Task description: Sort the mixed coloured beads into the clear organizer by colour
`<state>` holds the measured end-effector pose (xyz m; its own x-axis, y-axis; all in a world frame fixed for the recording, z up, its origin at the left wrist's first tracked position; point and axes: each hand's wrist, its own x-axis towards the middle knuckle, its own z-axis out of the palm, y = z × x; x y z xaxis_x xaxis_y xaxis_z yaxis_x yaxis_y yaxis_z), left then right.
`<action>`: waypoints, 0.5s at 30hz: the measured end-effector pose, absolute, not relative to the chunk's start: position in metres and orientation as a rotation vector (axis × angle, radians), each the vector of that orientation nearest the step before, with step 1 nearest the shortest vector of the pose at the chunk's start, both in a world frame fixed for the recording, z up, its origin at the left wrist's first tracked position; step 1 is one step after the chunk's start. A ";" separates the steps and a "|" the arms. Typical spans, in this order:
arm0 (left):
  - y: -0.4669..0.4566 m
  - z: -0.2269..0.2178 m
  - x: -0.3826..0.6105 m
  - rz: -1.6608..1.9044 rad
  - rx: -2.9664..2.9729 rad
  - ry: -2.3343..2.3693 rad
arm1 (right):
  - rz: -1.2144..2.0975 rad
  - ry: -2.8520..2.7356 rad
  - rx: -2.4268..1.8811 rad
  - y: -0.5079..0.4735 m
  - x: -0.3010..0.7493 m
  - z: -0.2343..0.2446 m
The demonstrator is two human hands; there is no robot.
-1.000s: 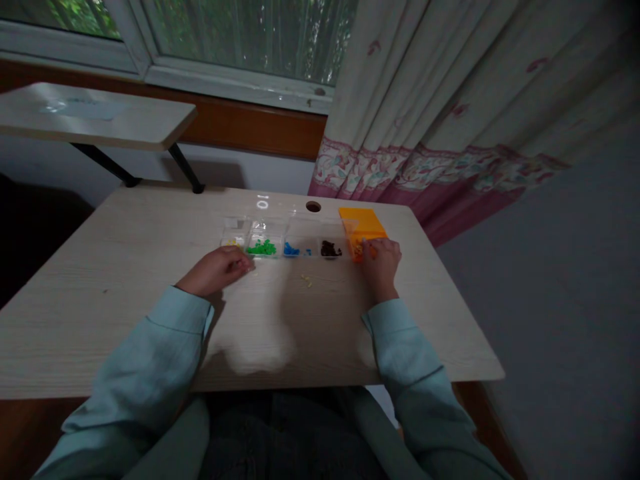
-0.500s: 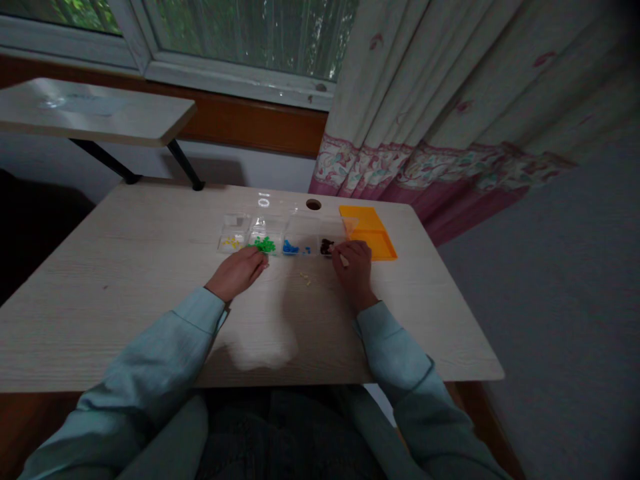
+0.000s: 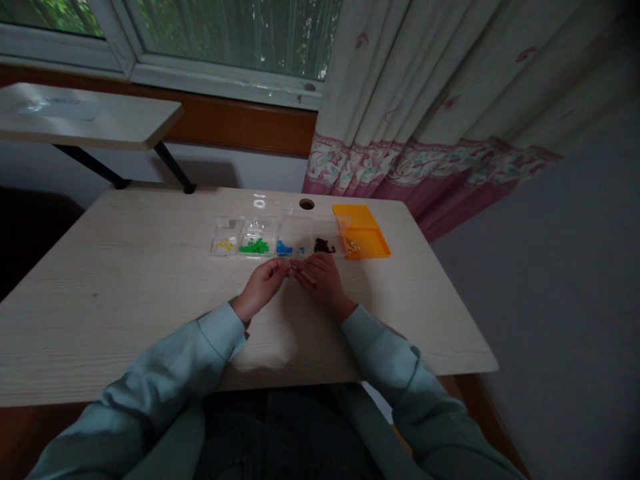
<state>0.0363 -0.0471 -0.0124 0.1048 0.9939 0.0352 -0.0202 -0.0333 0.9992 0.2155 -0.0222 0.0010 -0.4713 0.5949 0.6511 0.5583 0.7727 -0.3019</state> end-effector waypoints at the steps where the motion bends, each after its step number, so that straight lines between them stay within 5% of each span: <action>1: -0.048 -0.010 0.037 1.152 1.223 1.085 | 0.062 -2.172 -0.866 -0.023 0.214 0.001; 15: -0.050 -0.006 0.035 1.090 1.081 1.011 | -0.097 -2.153 -0.865 -0.024 0.215 -0.001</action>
